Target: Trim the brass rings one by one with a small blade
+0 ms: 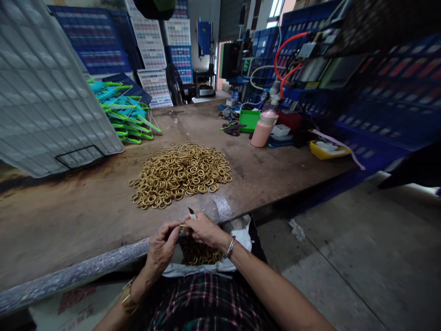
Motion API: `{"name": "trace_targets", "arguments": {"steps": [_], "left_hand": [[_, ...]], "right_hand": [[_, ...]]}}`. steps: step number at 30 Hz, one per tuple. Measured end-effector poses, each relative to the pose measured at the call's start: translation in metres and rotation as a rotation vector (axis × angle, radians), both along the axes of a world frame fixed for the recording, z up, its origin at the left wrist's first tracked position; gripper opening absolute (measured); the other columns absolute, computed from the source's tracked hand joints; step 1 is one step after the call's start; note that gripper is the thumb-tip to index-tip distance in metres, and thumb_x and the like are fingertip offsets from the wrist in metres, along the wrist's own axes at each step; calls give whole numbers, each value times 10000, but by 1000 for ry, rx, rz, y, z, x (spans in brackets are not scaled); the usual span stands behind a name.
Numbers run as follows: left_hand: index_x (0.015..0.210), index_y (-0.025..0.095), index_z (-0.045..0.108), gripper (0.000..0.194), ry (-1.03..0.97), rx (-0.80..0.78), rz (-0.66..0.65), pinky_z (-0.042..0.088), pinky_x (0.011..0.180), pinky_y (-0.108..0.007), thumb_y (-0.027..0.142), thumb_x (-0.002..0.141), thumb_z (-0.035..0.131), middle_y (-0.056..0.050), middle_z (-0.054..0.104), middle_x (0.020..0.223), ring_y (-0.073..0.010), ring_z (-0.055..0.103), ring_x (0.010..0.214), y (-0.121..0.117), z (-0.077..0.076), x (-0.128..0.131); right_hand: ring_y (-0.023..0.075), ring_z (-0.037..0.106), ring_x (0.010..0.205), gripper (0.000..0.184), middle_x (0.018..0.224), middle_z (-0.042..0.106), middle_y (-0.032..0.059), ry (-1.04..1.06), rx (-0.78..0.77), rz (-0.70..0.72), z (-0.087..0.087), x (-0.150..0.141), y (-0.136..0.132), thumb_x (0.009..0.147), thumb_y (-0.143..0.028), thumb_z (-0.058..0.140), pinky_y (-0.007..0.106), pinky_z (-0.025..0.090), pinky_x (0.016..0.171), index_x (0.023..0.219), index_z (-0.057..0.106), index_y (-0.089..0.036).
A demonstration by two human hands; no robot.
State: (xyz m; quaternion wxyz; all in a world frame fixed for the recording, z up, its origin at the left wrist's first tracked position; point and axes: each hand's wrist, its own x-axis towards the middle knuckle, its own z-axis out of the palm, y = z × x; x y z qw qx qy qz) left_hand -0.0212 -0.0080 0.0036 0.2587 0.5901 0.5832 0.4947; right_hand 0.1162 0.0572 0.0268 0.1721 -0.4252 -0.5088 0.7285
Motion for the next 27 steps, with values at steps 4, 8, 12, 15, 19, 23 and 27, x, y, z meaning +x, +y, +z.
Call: {"name": "trace_targets", "arguments": {"steps": [4, 8, 12, 15, 19, 23, 27], "left_hand": [[761, 183, 629, 139, 92, 8, 51, 455, 603, -238, 262, 780, 516, -10, 655, 655, -136, 588, 599, 0, 1, -1], [743, 179, 620, 135, 59, -38, 46, 430, 591, -237, 264, 765, 518, -2, 633, 632, -127, 559, 574, 0, 4, 2], [730, 169, 584, 186, -180, -218, 12, 388, 537, -218, 344, 761, 529, 18, 571, 583, -109, 498, 535, 1, 10, 4], [724, 172, 530, 275, -449, -434, -92, 279, 421, -183, 442, 772, 514, 53, 490, 523, -62, 356, 412, 0, 12, 4], [717, 172, 490, 303, -705, -538, -170, 190, 385, -169, 468, 763, 538, 58, 470, 560, -30, 272, 384, -2, 11, 4], [720, 173, 491, 299, -751, -517, -157, 178, 379, -171, 462, 763, 548, 70, 424, 520, -32, 253, 382, -3, 8, 5], [714, 171, 491, 295, -722, -502, -136, 198, 383, -167, 456, 778, 531, 83, 385, 461, -38, 265, 381, -3, 7, 5]], "right_hand": [[61, 365, 460, 207, 528, 430, -67, -148, 434, -118, 2, 3, -2, 799, -320, 426, 191, 285, 472, 654, 471, -179], [81, 392, 556, 174, 577, 449, -57, -255, 709, -59, 6, 2, -7, 782, -314, 488, 199, 288, 534, 691, 521, -169], [75, 363, 541, 176, 554, 404, -65, -299, 706, -52, 7, -3, -8, 786, -272, 474, 195, 268, 520, 657, 519, -162], [74, 357, 529, 166, 538, 396, -68, -305, 675, -36, 8, -3, -8, 786, -260, 475, 193, 268, 518, 658, 523, -165], [81, 389, 538, 173, 553, 437, -58, -253, 606, -3, 8, -3, -6, 801, -268, 457, 191, 292, 526, 679, 530, -170], [99, 463, 581, 207, 619, 532, -21, -276, 629, -47, 2, -1, -3, 843, -229, 368, 203, 335, 580, 736, 534, -169], [117, 459, 584, 147, 632, 541, -4, -462, 887, 105, -7, 4, -7, 813, -185, 394, 224, 301, 580, 776, 536, -180]]}}
